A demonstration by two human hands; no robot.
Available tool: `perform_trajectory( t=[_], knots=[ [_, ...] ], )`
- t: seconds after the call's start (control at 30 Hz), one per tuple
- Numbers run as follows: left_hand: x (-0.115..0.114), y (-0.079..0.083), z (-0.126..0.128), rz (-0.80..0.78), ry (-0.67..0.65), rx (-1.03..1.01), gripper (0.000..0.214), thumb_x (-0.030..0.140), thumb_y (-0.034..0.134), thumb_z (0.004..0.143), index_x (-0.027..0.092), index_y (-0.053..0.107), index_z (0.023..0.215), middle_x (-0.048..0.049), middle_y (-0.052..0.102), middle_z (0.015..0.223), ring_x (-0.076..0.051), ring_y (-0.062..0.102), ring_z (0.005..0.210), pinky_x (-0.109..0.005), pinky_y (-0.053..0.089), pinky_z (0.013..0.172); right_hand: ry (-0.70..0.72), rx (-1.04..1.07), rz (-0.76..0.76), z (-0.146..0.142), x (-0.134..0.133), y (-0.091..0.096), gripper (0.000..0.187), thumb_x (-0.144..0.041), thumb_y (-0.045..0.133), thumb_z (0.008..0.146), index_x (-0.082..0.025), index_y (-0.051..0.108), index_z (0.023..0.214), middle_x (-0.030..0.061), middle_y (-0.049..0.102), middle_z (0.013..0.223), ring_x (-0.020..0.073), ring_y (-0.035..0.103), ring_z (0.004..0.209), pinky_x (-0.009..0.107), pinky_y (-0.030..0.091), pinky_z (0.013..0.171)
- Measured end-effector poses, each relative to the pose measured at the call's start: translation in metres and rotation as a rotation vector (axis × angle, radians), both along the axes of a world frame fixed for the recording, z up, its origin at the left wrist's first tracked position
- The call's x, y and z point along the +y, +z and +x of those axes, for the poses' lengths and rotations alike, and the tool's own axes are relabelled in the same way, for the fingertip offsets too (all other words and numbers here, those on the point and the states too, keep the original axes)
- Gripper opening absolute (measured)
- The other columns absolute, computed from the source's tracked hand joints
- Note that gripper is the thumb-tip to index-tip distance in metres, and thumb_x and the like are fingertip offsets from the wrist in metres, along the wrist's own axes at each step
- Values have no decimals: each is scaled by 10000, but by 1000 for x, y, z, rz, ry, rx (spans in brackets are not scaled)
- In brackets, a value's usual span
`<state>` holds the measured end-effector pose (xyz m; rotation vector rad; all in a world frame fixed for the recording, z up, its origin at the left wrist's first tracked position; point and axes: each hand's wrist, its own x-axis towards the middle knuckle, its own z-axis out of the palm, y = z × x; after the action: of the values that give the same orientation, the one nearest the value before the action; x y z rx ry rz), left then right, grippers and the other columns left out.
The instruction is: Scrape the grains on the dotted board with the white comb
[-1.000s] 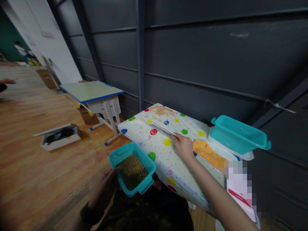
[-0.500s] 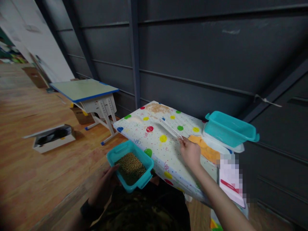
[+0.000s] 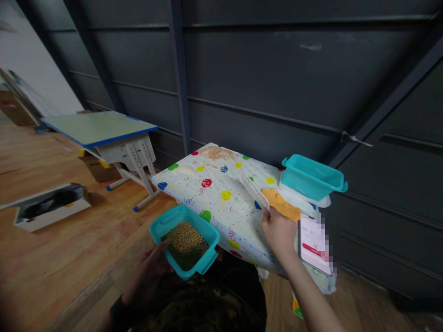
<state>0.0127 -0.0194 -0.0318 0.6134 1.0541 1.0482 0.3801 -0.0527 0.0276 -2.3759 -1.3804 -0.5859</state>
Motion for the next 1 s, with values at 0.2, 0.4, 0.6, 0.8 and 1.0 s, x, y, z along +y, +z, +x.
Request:
perform_trajectory(
  t=[0.2, 0.4, 0.6, 0.8, 1.0],
  knots=[
    [-5, -1, 10, -36, -29, 14, 669, 684, 1069, 425, 203, 646, 619, 31, 644, 494, -167, 611, 413, -295, 534, 435, 162, -51, 103, -40, -17, -21, 451, -350, 460, 1074, -141, 802, 867, 119, 742, 632, 208, 647, 520, 304, 310, 558],
    [-11, 0, 17, -32, -61, -2, 689, 723, 1048, 457, 218, 604, 606, 41, 609, 462, -153, 586, 403, -288, 524, 431, 384, 12, 293, -70, -15, -14, 580, -432, 433, 1153, -202, 685, 684, 63, 683, 543, 182, 647, 481, 287, 336, 531],
    [-10, 4, 19, -51, -81, -48, 653, 677, 1063, 486, 205, 673, 711, 27, 673, 537, -155, 625, 451, -287, 541, 464, 489, -33, 368, -74, -25, -4, 505, -340, 494, 1155, -206, 646, 692, 26, 654, 525, 152, 594, 419, 291, 335, 492],
    [-6, 1, 15, -39, -72, -67, 634, 662, 1061, 508, 199, 704, 751, 20, 692, 580, -162, 645, 478, -290, 556, 478, 843, 52, 292, -102, -47, 4, 355, -177, 501, 1135, -192, 701, 842, 14, 713, 641, 139, 643, 499, 277, 436, 573],
    [2, -16, 4, 24, 15, -84, 545, 611, 1035, 620, 194, 703, 730, 30, 650, 549, -149, 616, 452, -276, 526, 473, 769, 93, 312, -90, -17, 17, 444, -281, 538, 1129, -234, 600, 692, -8, 636, 553, 126, 523, 420, 290, 344, 522]
  ],
)
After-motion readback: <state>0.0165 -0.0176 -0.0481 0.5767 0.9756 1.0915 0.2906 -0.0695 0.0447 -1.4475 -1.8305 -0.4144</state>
